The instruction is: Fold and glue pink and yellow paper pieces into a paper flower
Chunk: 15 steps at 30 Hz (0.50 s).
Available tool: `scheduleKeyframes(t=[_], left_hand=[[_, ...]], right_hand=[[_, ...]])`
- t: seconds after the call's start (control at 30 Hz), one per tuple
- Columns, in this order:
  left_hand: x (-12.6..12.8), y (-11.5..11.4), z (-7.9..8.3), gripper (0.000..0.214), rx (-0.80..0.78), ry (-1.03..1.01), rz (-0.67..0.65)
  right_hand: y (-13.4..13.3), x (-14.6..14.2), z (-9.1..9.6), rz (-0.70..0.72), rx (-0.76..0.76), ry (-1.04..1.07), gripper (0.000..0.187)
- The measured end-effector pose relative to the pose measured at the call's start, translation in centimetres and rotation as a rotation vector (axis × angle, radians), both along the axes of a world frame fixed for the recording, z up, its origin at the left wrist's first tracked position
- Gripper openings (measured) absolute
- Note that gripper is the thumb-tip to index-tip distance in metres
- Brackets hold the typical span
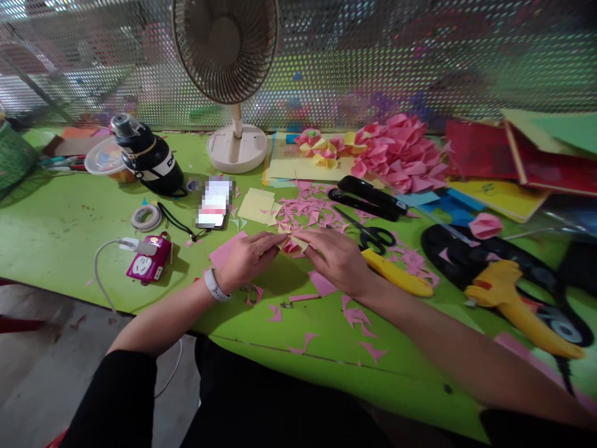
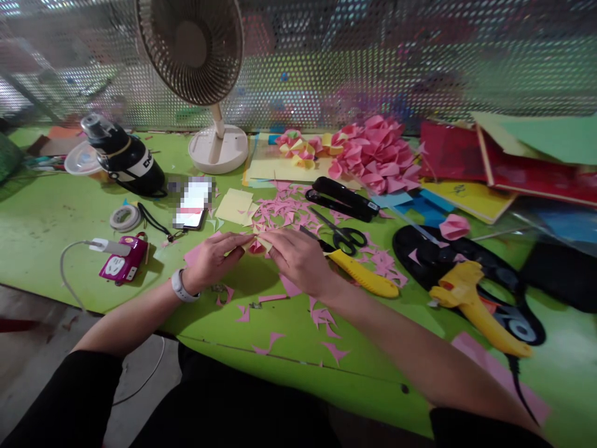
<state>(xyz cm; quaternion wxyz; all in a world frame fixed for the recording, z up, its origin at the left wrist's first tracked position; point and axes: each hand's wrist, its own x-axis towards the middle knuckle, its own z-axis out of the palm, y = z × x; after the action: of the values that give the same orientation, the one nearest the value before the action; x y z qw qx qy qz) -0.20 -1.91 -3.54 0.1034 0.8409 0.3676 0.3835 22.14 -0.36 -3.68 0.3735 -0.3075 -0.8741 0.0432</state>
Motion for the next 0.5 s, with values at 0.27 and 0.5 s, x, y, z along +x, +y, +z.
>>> scheduleKeyframes(t=[0.27,0.5], left_hand=[[-0.2,-0.2,-0.7,0.024,0.095,0.173,0.061],[0.2,-0.6,-1.0,0.022,0.218,0.262,0.094]], right_hand=[[-0.4,-0.3,0.3,-0.023,0.028,-0.031,0.026],[-1.2,-0.6,0.5,-0.013,-0.157,0.056,0.021]])
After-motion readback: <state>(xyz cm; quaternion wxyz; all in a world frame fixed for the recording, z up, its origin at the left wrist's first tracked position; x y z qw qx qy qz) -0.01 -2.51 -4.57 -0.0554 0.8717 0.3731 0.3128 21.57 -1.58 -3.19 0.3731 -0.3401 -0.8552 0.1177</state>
